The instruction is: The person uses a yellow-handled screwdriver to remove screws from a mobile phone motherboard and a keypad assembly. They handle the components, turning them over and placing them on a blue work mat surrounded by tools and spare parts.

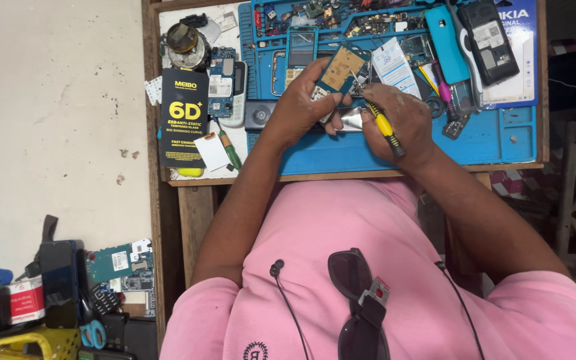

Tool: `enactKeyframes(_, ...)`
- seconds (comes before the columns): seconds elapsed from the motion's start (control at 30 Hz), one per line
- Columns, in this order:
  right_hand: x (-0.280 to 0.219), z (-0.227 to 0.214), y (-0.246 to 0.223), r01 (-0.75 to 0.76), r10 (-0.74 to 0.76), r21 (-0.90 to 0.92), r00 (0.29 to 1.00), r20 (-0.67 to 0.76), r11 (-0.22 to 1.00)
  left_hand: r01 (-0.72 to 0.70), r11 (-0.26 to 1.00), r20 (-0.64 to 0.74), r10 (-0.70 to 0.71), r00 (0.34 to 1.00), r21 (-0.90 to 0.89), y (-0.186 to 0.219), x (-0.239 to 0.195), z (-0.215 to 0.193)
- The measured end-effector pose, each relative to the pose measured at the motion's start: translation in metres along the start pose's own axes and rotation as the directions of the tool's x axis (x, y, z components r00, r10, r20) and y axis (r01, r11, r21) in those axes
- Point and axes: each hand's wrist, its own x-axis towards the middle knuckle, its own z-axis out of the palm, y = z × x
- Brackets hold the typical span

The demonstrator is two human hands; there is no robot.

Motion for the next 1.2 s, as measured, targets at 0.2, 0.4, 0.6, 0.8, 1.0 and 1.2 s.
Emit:
enactKeyframes(0.2, 0.004, -0.003, -0.001, 0.015, -0.015, -0.001, 1.0, 0.008, 1.0, -0.012, 1.0, 0.015, 0.012, 1.0, 0.001, 0.0, 0.0, 0.001)
enactKeyframes(0.4, 0.006, -0.008, -0.005, 0.038, -0.037, -0.018, 0.999, 0.035, 0.999, -0.024, 0.999, -0.005, 0.024, 1.0, -0.023, -0.004, 0.002, -0.002)
enactKeyframes(0.6, 0.009, -0.007, -0.009, 0.022, -0.022, 0.031, 1.0, -0.016, 0.999, -0.045, 0.997, 0.045, 0.047, 0.998, -0.059, -0.009, 0.003, -0.006)
enactKeyframes(0.8, 0.011, -0.01, -0.015, 0.01, -0.01, 0.015, 0.999, 0.048, 1.0, -0.031, 0.998, 0.037, 0.033, 0.999, -0.052, -0.005, 0.001, -0.002)
enactKeyframes(1.0, 0.007, -0.007, -0.007, -0.072, 0.072, 0.069, 0.997, 0.01, 0.995, -0.078, 0.996, 0.057, 0.076, 0.995, 0.038, -0.011, -0.001, -0.003)
enactKeyframes(1.2, 0.009, -0.003, -0.007, -0.051, 0.052, 0.116, 0.999, -0.01, 0.992, -0.021, 0.984, 0.071, 0.008, 0.997, 0.178, -0.007, -0.002, 0.002)
